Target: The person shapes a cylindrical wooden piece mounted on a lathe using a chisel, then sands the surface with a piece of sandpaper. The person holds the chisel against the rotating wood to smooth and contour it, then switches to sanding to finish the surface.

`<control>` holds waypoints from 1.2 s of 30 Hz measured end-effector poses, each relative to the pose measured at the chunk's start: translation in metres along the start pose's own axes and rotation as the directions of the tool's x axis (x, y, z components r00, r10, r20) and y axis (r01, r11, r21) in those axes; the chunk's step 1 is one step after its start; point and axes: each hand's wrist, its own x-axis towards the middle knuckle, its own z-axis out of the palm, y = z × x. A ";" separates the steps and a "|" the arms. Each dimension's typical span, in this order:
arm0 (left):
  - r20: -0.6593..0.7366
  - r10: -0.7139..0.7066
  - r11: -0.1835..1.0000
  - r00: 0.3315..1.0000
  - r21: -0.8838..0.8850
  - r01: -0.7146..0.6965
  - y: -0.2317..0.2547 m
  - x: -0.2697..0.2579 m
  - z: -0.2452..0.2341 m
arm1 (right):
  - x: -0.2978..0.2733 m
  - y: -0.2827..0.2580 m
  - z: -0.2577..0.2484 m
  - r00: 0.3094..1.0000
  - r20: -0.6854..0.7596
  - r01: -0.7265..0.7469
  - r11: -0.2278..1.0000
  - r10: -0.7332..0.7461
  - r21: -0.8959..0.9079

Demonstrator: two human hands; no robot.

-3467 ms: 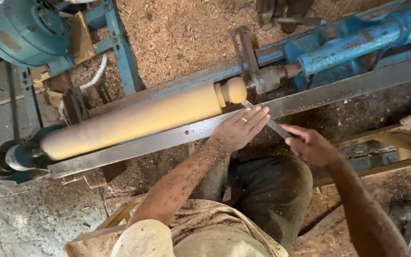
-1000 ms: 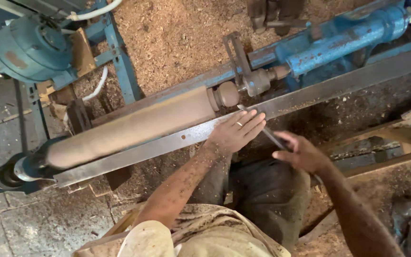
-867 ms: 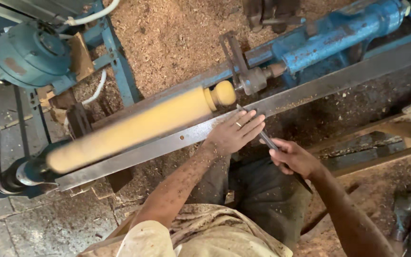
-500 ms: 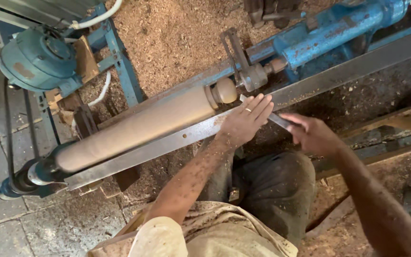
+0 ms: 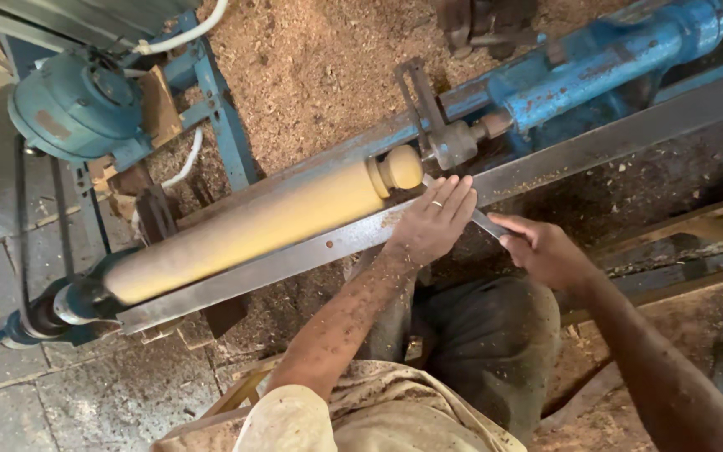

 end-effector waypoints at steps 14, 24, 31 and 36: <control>-0.025 0.101 0.994 0.995 -0.049 -0.102 -0.013 -0.017 -0.002 | -0.019 0.008 0.062 0.985 -0.168 0.076 0.971 -0.038 0.227; -0.049 0.145 0.978 0.988 -0.147 -0.151 -0.026 -0.027 -0.011 | -0.038 -0.025 0.098 0.955 -0.296 0.100 0.965 -0.025 0.241; -0.001 0.182 0.974 0.983 -0.141 -0.180 -0.031 -0.032 -0.013 | -0.034 -0.006 0.137 0.933 -0.355 0.080 0.935 0.051 0.347; 0.057 0.186 0.972 0.981 -0.158 -0.176 -0.034 -0.038 -0.018 | -0.028 0.006 0.162 0.913 -0.407 0.201 0.874 -0.005 0.442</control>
